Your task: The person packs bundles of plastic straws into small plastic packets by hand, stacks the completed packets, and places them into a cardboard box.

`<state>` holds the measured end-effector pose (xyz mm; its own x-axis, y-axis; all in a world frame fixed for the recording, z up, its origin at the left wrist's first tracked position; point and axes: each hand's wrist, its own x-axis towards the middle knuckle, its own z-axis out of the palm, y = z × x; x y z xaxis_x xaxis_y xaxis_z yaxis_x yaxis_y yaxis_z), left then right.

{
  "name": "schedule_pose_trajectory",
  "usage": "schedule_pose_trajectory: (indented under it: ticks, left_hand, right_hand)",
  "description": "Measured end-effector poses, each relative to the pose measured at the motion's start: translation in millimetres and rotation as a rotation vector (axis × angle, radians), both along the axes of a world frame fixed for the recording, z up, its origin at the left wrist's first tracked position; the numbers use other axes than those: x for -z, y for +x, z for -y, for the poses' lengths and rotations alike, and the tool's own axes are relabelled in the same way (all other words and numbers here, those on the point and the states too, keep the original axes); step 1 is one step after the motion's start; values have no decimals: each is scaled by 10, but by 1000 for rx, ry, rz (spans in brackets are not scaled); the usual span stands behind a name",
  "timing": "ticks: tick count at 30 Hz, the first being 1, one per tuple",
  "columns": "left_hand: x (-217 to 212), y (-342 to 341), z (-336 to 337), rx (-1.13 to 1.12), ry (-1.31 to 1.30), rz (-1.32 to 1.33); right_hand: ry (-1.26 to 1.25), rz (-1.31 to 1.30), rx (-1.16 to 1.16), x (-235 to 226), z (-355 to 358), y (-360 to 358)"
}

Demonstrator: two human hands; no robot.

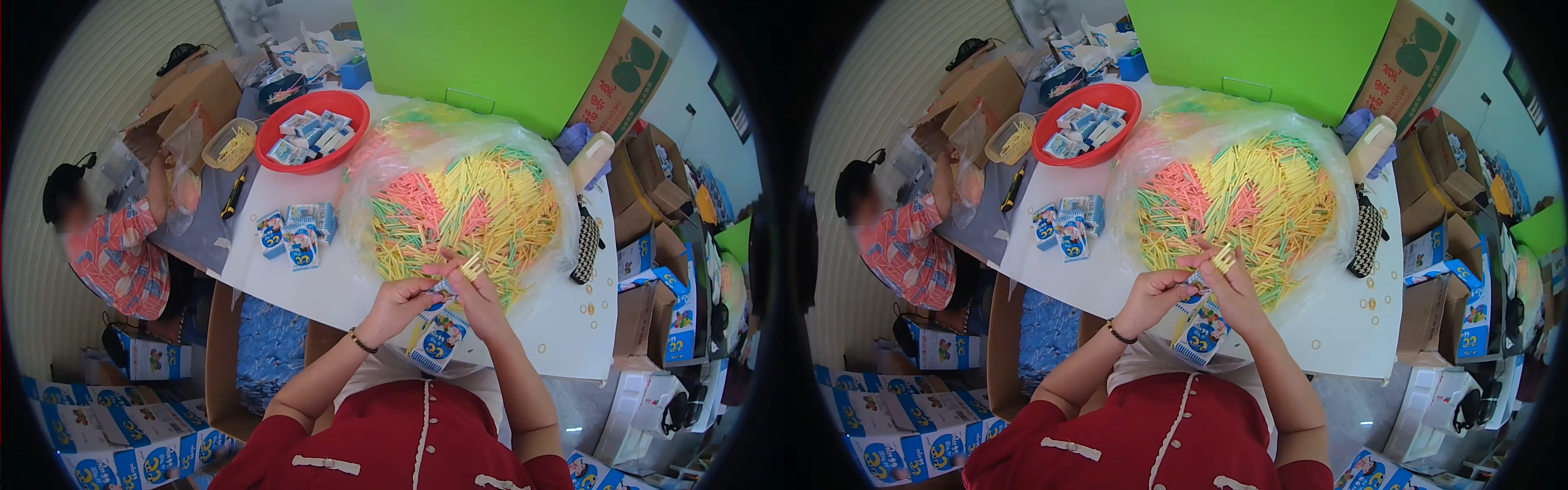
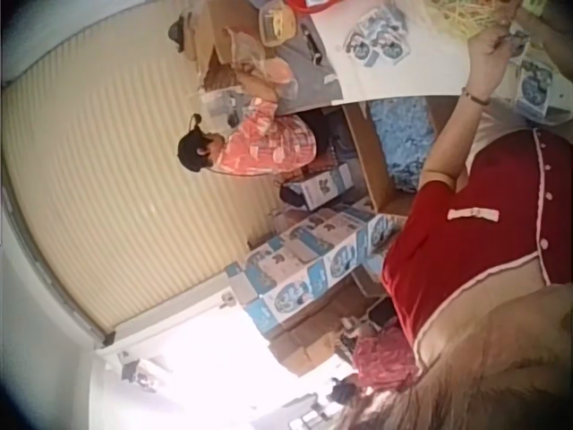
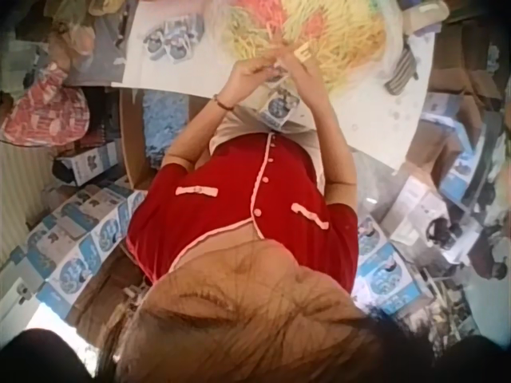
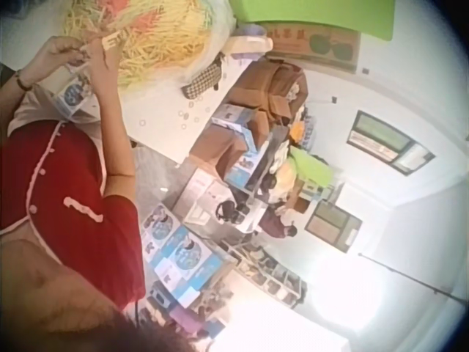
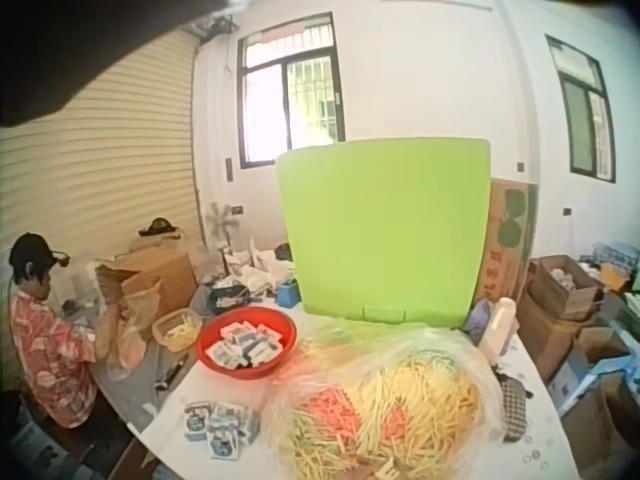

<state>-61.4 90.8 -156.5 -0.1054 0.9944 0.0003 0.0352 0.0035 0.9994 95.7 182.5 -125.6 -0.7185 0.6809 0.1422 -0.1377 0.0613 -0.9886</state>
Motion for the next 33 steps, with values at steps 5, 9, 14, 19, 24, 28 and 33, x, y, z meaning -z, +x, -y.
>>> schedule_pose_trajectory:
  ticks: [5, 9, 14, 19, 24, 28, 33]
  left_hand:
    - [153, 32, -17, -9, 71, 219]
    - [234, -51, -84, 12, 69, 398]
    - [174, -124, -64, 4, 97, 639]
    - [12, -325, 173, 5, 230, 479]
    - [-153, -547, 520, -77, 304, 436]
    - [-51, -888, 821, -415, 240, 200]
    - [329, -1856, 770, -836, 302, 29]
  right_hand:
    - [403, 280, 52, -35, 32, -7]
    - [685, 393, 151, -319, 12, -16]
    - [584, 387, 183, -460, -65, -15]
    - [864, 170, 355, -403, 195, -251]
    - [742, 200, 323, -358, 435, -479]
    - [820, 196, 187, -321, 628, -679]
    - [425, 94, 310, -19, 541, -430]
